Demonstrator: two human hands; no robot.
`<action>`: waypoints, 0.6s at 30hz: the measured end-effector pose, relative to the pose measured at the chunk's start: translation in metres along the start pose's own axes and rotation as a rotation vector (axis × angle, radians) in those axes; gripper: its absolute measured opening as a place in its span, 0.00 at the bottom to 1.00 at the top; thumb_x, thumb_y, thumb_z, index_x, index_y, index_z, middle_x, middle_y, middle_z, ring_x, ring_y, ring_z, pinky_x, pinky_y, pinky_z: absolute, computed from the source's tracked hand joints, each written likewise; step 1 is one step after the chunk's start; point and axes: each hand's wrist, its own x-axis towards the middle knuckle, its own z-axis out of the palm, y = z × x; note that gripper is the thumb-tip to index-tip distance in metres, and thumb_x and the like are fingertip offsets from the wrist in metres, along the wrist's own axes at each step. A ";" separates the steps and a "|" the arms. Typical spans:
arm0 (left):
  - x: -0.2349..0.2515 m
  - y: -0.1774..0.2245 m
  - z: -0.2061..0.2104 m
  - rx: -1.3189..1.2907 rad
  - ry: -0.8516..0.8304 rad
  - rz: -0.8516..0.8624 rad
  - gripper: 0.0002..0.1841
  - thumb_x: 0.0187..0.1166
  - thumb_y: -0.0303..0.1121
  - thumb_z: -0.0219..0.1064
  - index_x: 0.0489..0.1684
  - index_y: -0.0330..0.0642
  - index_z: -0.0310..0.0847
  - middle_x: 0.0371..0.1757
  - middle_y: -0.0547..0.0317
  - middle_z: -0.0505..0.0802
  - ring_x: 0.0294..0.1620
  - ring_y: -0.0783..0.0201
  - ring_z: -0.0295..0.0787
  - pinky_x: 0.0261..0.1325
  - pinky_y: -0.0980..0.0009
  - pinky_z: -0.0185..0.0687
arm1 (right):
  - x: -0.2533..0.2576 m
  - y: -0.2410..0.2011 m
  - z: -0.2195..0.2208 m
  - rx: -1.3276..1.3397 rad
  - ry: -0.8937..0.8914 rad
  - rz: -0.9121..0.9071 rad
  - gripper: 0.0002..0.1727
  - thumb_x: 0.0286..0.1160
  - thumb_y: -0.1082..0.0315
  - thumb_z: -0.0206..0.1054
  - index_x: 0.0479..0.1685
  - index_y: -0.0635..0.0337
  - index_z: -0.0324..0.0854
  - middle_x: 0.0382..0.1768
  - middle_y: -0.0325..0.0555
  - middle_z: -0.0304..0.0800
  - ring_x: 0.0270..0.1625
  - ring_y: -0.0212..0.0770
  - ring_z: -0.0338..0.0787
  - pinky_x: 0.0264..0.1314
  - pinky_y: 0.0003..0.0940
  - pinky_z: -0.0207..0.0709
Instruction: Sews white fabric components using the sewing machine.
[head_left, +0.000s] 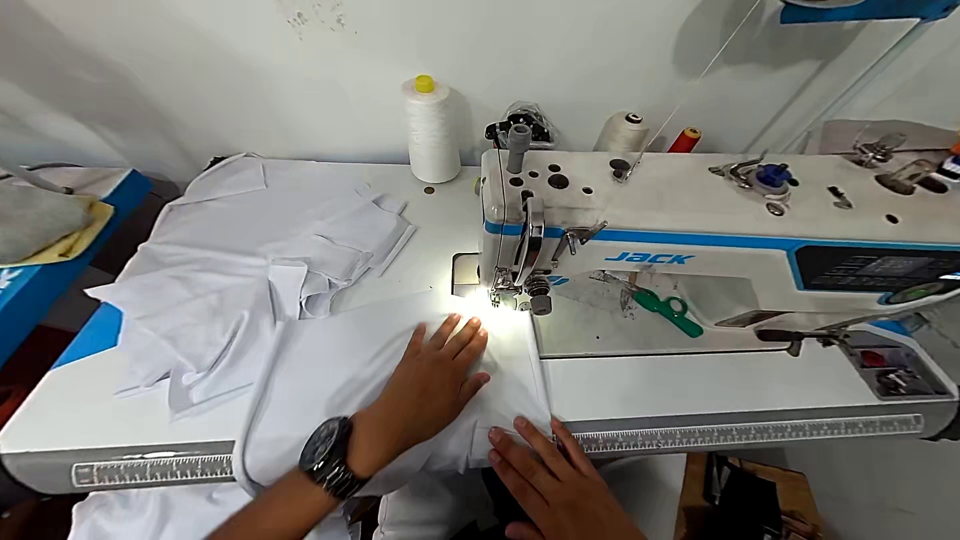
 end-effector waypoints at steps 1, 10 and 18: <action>0.014 -0.008 0.009 0.027 0.004 0.031 0.32 0.91 0.54 0.40 0.88 0.49 0.68 0.90 0.59 0.71 0.92 0.52 0.60 0.84 0.28 0.52 | 0.003 0.005 -0.002 0.001 -0.010 0.008 0.36 0.89 0.37 0.42 0.88 0.45 0.67 0.91 0.31 0.62 0.94 0.46 0.58 0.89 0.63 0.53; 0.104 -0.055 -0.028 -0.135 0.256 0.128 0.11 0.78 0.23 0.60 0.50 0.29 0.87 0.61 0.39 0.91 0.70 0.43 0.86 0.73 0.45 0.78 | 0.092 0.128 -0.032 0.018 -0.152 -0.081 0.38 0.88 0.34 0.43 0.89 0.45 0.67 0.92 0.32 0.61 0.96 0.42 0.51 0.95 0.59 0.44; 0.022 -0.045 0.008 -0.043 0.014 0.382 0.34 0.83 0.70 0.44 0.85 0.71 0.71 0.91 0.51 0.68 0.94 0.46 0.55 0.88 0.31 0.50 | 0.095 0.146 -0.027 0.000 -0.126 -0.148 0.36 0.88 0.35 0.41 0.86 0.43 0.71 0.89 0.36 0.67 0.93 0.42 0.58 0.94 0.57 0.47</action>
